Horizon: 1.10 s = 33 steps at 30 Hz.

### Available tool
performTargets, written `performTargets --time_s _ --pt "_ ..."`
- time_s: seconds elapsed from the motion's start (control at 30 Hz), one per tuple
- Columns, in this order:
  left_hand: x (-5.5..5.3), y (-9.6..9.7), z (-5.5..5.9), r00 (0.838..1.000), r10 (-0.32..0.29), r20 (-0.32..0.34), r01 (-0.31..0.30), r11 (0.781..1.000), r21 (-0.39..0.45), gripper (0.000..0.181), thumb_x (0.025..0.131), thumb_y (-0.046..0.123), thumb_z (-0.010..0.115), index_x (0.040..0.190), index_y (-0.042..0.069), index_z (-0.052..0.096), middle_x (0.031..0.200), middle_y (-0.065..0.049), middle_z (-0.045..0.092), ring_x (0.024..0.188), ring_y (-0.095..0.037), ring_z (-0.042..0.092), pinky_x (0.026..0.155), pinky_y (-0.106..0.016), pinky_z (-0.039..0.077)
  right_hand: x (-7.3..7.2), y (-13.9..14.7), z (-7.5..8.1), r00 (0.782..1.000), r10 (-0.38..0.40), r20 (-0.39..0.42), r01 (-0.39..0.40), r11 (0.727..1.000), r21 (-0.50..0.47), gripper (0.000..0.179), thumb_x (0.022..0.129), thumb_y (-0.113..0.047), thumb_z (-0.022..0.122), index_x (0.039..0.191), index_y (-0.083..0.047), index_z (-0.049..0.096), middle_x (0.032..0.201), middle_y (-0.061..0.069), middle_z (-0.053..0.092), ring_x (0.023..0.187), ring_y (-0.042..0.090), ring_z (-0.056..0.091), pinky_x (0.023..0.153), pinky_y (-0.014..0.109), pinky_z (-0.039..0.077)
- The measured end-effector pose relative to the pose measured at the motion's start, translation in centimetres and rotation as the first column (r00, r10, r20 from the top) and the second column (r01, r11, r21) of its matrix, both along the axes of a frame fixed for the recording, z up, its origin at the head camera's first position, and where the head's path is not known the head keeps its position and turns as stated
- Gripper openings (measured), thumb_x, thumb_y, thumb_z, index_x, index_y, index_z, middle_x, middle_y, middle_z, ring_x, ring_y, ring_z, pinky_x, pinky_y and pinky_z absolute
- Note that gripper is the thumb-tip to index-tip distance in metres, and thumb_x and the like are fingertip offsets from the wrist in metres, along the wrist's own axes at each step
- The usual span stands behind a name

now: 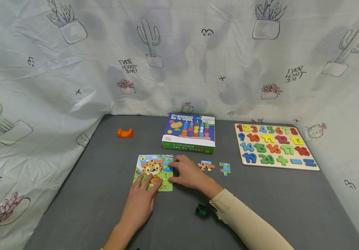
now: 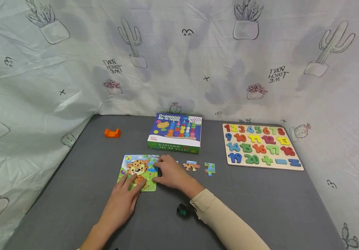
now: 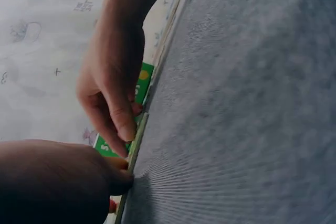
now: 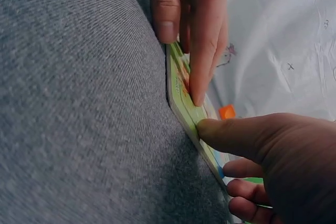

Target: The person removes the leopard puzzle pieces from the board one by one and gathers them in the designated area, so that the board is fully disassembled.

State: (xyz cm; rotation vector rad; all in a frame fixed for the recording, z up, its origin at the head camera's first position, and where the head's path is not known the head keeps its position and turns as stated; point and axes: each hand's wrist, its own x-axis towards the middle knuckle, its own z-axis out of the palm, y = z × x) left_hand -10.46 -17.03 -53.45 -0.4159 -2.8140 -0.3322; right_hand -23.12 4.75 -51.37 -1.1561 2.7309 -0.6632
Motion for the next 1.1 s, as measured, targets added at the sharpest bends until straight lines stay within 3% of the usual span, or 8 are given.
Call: performTargets --time_s 0.33,0.53,0.8,1.1 --pt "0.1 -0.3 1.1 0.997 -0.036 0.075 0.035 0.999 0.009 0.040 0.099 0.011 0.079 0.138 0.021 0.076 0.147 -0.025 0.059 0.142 -0.060 0.046 0.111 -0.069 0.047 -1.0 -1.0 0.8 0.997 -0.006 0.073 0.007 1.000 -0.006 0.041 0.092 -0.032 0.091 0.123 -0.010 0.076 0.115 0.004 0.064 0.106 0.022 0.059 0.091 0.040 0.055" --pt "0.1 -0.6 1.1 0.993 -0.058 0.104 0.060 0.998 -0.014 0.045 0.097 0.006 0.078 0.138 0.023 0.076 0.150 -0.026 0.057 0.144 -0.060 0.044 0.113 -0.070 0.043 -1.5 -1.2 1.3 0.993 0.004 0.119 -0.006 1.000 0.015 0.040 0.090 -0.030 0.092 0.119 -0.010 0.073 0.108 0.002 0.059 0.100 0.020 0.057 0.090 0.040 0.054" --pt "-0.2 0.1 1.1 0.994 -0.043 0.102 0.043 0.999 0.005 0.046 0.096 0.002 0.077 0.137 0.023 0.077 0.153 -0.026 0.054 0.147 -0.058 0.041 0.116 -0.069 0.041 -1.5 -0.9 1.4 0.991 -0.021 0.129 0.024 0.999 -0.021 0.041 0.090 -0.027 0.092 0.120 -0.009 0.069 0.108 0.001 0.062 0.101 0.019 0.057 0.090 0.039 0.053" --pt "0.2 0.0 0.9 0.998 -0.033 0.053 0.031 0.999 0.029 0.045 0.092 0.002 0.081 0.131 0.024 0.080 0.146 -0.025 0.059 0.143 -0.057 0.046 0.112 -0.069 0.044 -0.7 -1.4 0.5 0.987 -0.027 0.156 0.041 0.995 -0.089 0.034 0.095 -0.020 0.088 0.120 -0.010 0.068 0.101 -0.002 0.063 0.092 0.016 0.058 0.081 0.037 0.053"
